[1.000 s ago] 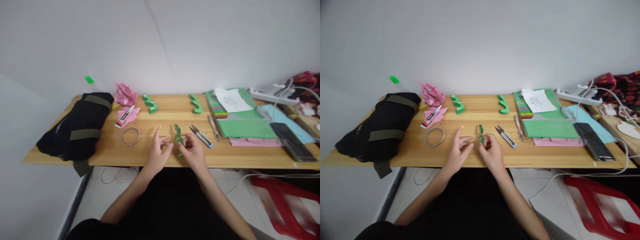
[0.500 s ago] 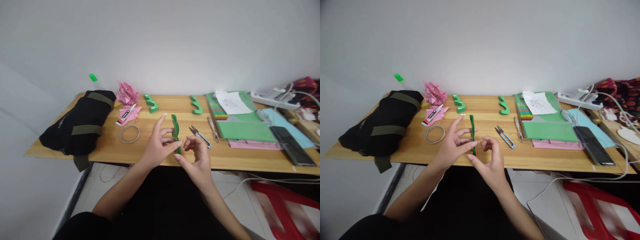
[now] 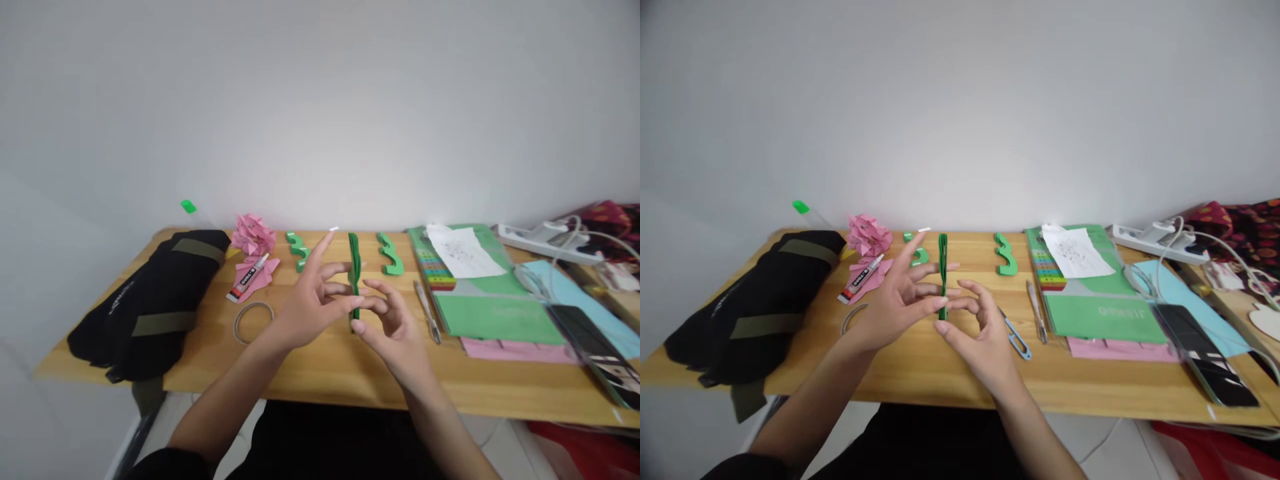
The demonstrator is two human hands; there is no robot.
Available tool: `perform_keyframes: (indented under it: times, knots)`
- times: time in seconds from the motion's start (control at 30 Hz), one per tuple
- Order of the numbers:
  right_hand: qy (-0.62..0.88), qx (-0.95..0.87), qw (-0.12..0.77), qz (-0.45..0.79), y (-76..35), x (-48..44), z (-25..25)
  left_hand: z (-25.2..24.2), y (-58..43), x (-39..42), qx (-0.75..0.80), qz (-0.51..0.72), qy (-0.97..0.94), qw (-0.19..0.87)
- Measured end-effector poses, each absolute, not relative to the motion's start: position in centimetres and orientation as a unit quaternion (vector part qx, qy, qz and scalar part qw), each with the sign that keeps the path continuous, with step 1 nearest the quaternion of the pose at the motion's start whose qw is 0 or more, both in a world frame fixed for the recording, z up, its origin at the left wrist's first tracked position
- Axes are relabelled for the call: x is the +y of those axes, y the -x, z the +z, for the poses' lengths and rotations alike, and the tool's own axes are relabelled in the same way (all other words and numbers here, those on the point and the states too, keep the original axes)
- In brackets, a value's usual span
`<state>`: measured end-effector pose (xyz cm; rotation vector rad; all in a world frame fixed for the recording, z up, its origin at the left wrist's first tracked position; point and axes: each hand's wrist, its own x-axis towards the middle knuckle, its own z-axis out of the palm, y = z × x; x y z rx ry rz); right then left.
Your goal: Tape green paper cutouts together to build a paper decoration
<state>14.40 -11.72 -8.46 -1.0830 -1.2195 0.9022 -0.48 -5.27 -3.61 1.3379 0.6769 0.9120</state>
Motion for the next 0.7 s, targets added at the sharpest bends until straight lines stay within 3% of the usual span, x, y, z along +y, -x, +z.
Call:
perform_keyframes:
  times: [0.4, 0.7]
  knots:
    - [0.419, -0.494, 0.612, 0.455, -16.7, -7.7, -7.8, -2.9, -0.7, -0.7, 0.294, 0.386, -0.569, 0.664]
    - [0.439, -0.495, 0.638, 0.394, -16.4, -7.7, -8.6, -3.3, -1.8, -1.0, 0.321, 0.405, -0.579, 0.630]
